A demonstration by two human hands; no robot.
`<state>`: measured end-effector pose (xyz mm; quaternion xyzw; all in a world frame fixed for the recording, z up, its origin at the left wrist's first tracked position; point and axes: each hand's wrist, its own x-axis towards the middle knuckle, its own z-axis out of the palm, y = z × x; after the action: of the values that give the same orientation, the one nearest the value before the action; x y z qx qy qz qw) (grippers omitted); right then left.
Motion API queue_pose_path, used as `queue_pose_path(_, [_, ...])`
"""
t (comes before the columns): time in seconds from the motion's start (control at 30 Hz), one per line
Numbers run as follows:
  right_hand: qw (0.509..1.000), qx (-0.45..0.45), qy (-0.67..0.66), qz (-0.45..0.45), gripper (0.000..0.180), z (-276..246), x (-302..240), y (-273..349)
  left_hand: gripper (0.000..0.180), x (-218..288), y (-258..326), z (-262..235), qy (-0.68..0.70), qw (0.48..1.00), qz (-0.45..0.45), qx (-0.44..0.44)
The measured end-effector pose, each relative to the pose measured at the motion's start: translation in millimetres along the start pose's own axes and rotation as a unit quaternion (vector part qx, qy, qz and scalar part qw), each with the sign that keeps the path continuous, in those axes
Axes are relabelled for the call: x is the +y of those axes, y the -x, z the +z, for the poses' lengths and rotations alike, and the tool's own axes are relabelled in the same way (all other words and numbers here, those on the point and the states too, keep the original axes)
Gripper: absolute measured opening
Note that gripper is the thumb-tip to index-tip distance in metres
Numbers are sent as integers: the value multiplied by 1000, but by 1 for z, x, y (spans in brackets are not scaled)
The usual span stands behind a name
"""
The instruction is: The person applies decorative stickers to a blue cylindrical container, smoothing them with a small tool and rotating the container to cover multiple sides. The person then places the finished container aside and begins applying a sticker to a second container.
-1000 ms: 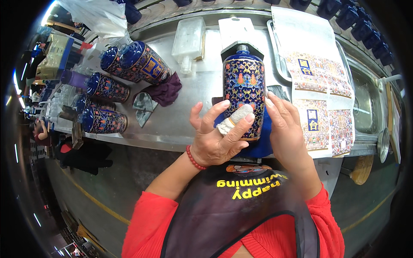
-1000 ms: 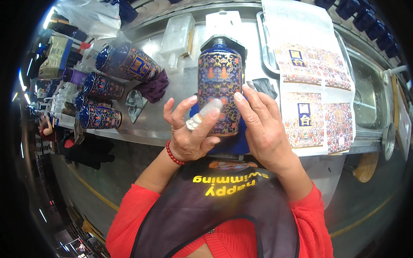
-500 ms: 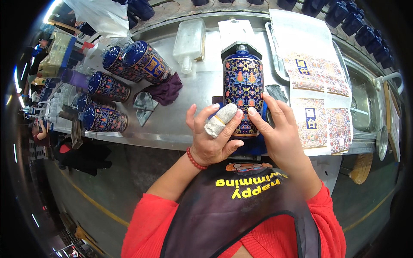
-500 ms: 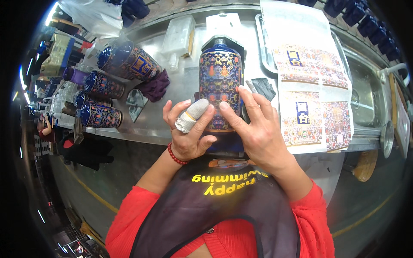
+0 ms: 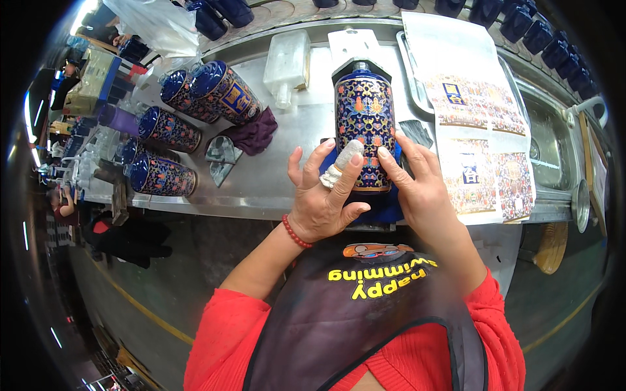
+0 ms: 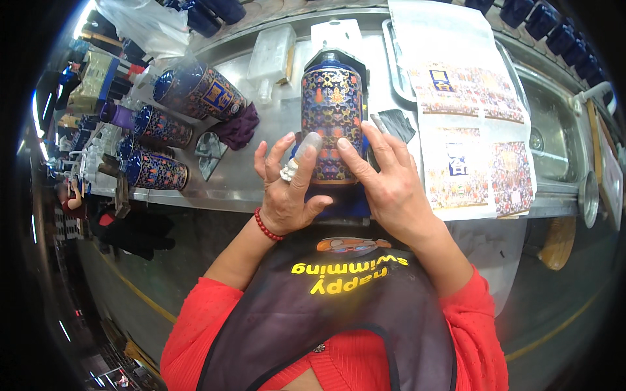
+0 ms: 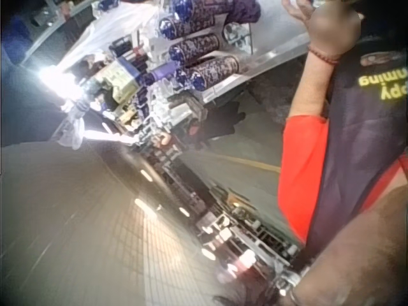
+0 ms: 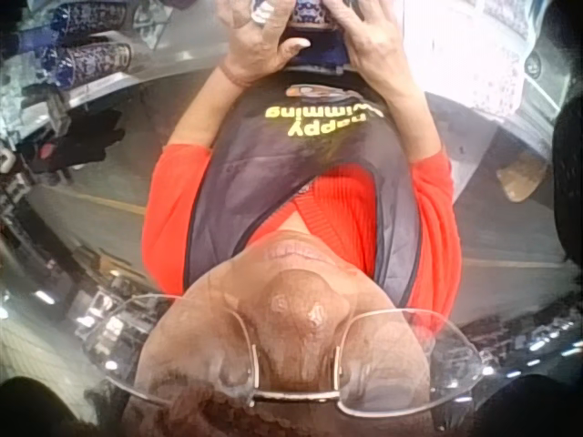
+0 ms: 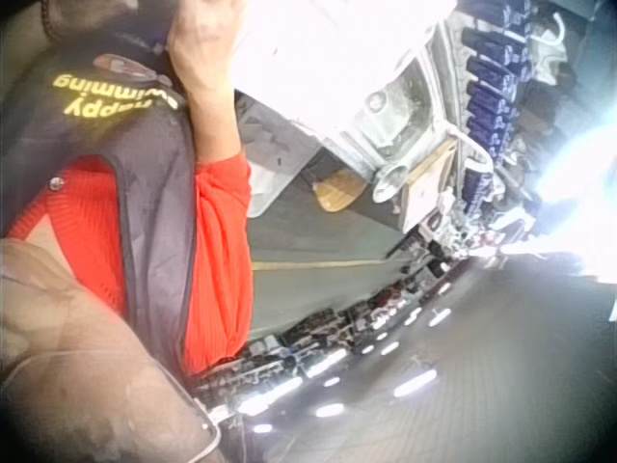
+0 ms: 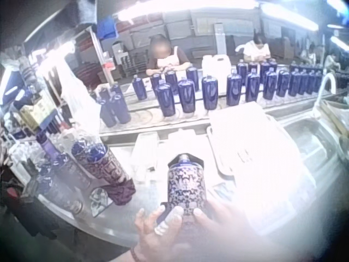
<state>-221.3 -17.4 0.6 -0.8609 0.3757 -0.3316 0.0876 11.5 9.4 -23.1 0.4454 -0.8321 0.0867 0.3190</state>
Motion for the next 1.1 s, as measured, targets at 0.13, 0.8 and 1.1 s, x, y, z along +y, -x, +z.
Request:
queue_pose_path(0.13, [999,18,-44,11,71,2,-1,4,56,4,4,0,-8,999,30,9])
queue_pose_path(0.8, [996,43,-73,-11,72,9,0,17,61,-12,-39,-17,13,992,114,-43])
queue_pose_path(1.1, [996,19,-84,-7,63,5,5,14,61,-57,-90,0,92,989,111,-30])
